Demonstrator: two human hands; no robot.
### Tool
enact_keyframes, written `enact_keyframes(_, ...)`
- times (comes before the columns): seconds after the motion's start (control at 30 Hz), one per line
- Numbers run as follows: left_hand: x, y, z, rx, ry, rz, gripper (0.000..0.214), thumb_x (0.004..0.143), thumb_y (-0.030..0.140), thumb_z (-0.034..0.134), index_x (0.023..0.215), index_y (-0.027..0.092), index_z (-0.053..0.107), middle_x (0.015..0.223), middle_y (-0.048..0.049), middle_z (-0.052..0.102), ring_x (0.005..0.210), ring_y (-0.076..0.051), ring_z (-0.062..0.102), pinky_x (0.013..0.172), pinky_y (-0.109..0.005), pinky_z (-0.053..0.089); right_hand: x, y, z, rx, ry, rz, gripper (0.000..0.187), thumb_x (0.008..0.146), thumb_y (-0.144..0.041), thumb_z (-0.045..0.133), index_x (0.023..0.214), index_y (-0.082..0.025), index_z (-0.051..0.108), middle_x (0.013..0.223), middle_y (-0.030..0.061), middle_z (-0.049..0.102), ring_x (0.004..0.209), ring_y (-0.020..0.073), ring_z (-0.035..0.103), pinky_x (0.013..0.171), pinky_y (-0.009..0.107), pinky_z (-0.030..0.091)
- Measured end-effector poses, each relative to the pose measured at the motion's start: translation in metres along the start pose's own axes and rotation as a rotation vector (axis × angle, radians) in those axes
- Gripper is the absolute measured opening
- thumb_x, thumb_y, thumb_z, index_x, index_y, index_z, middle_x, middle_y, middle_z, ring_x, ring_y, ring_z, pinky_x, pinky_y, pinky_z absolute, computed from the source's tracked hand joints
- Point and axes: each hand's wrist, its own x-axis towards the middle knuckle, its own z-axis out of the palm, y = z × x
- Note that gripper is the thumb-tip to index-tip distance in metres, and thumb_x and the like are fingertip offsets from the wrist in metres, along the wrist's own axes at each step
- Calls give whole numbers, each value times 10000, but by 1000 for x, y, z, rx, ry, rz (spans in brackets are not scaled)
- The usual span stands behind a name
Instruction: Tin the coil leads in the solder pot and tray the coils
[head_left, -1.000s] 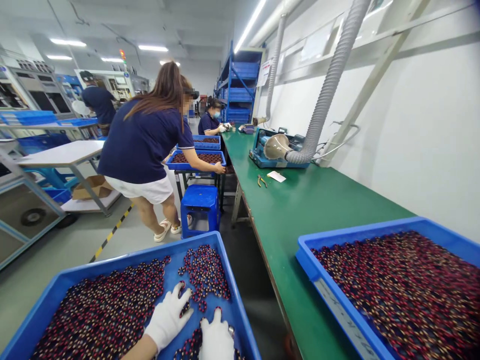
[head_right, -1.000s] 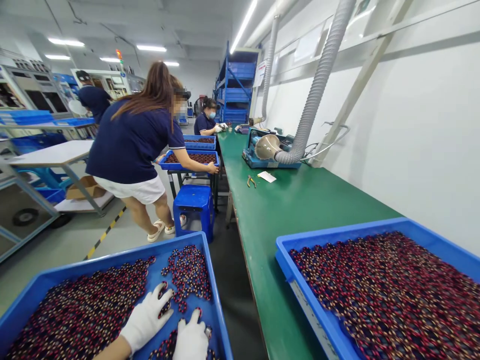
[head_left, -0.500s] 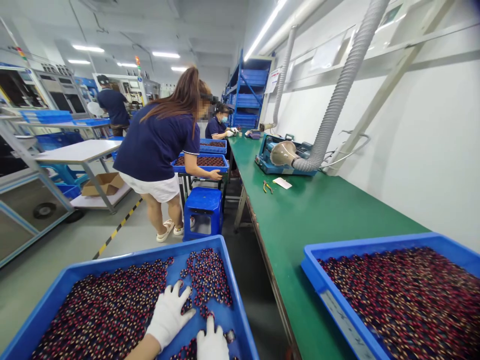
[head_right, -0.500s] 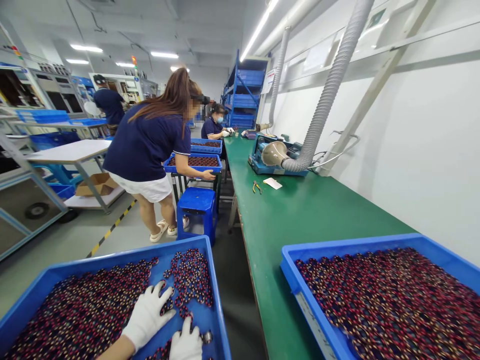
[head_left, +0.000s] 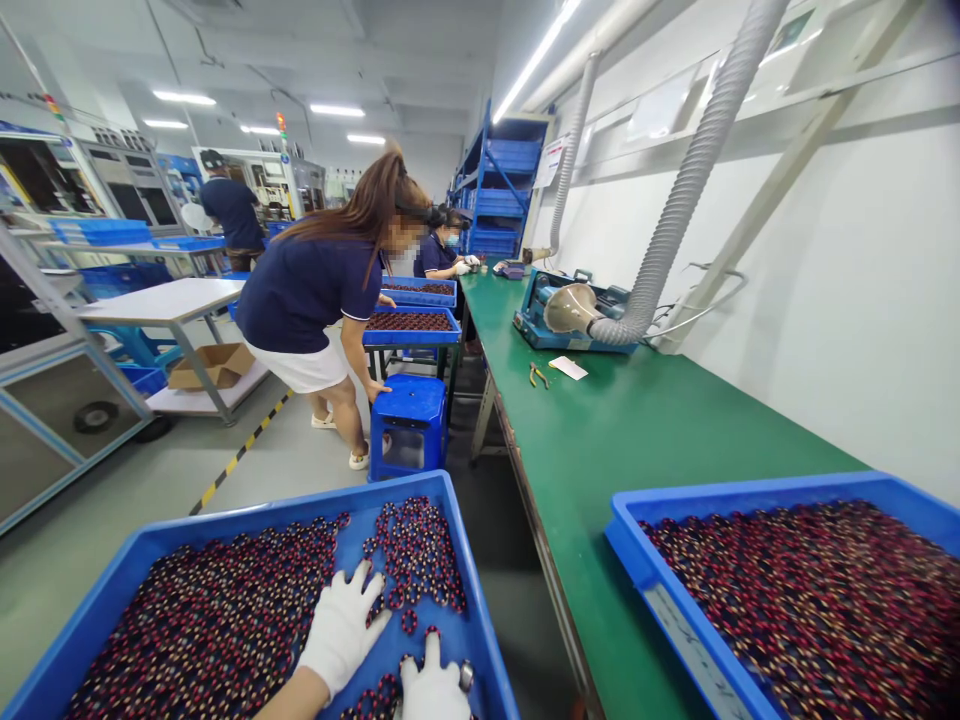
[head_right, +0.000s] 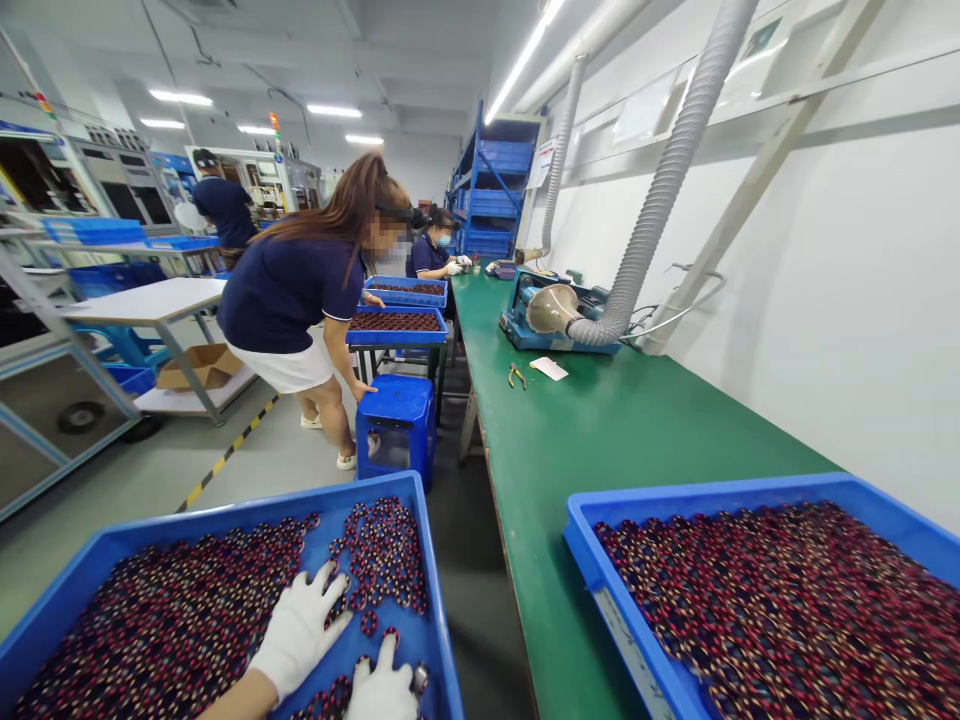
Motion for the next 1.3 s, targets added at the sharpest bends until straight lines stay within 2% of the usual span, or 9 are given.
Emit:
enact_keyframes(0.2,1,-2,1,-7,-51,-15,468,894,431,507,1303,205,482,1401,-141,416,1101,-294,529,863,-449,456,9,-6,4,-67,-5,73,446,816,11,400,946,-258,730,1351,91,531,934,258,648,614,314,555)
enact_keyframes(0.43,11,-6,-7,-49,-108,65,428,883,390,559,1261,199,491,1373,-118,438,1024,-239,574,874,-441,477,14,-3,-8,-95,-10,73,512,743,129,352,900,-147,753,1301,150,565,855,236,672,668,310,539)
enact_keyframes(0.57,7,-9,-10,-55,-125,80,434,877,364,569,1269,197,489,1387,-123,431,1041,-244,575,892,-445,471,10,1,-8,-85,6,66,500,743,125,357,893,-140,754,1287,162,573,840,240,679,671,317,536)
enact_keyframes(0.7,-2,-10,-10,-44,-132,66,455,873,338,559,1305,220,476,1423,-123,404,1085,-255,559,885,-419,475,8,0,-4,-55,-9,69,413,804,42,415,880,-188,750,1213,154,620,859,264,675,612,319,540)
enact_keyframes(0.8,-6,-7,-12,-26,-115,34,474,875,346,525,1336,257,458,1438,-124,390,1112,-279,543,876,-415,469,9,0,-2,-48,-29,61,414,809,34,417,907,-197,746,1227,141,618,907,276,664,644,343,550)
enact_keyframes(0.93,-7,-2,-17,-9,-81,-24,547,854,411,526,1371,267,423,1416,-159,405,1121,-328,529,873,-443,450,13,7,-4,-54,-39,18,472,786,72,379,919,-188,750,1326,80,563,986,281,639,724,351,552)
enact_keyframes(1.03,-5,1,-16,-12,-71,-47,578,842,440,550,1373,257,417,1404,-157,411,1132,-330,513,899,-462,426,14,14,-6,-52,-26,-21,467,821,36,372,924,-225,746,1327,47,564,976,275,644,682,325,553)
enact_keyframes(1.17,2,3,-10,-30,-75,-69,572,852,466,555,1357,234,422,1397,-136,407,1165,-318,481,909,-469,425,17,17,-6,-56,-37,-7,410,797,27,427,891,-211,748,1245,109,613,883,284,673,601,322,542)
enact_keyframes(1.3,8,0,-9,-51,-95,-50,514,872,448,552,1321,222,446,1381,-124,415,1157,-306,486,875,-466,459,16,15,-7,-55,-20,4,331,777,-5,479,867,-178,747,1100,166,662,896,293,670,688,359,542)
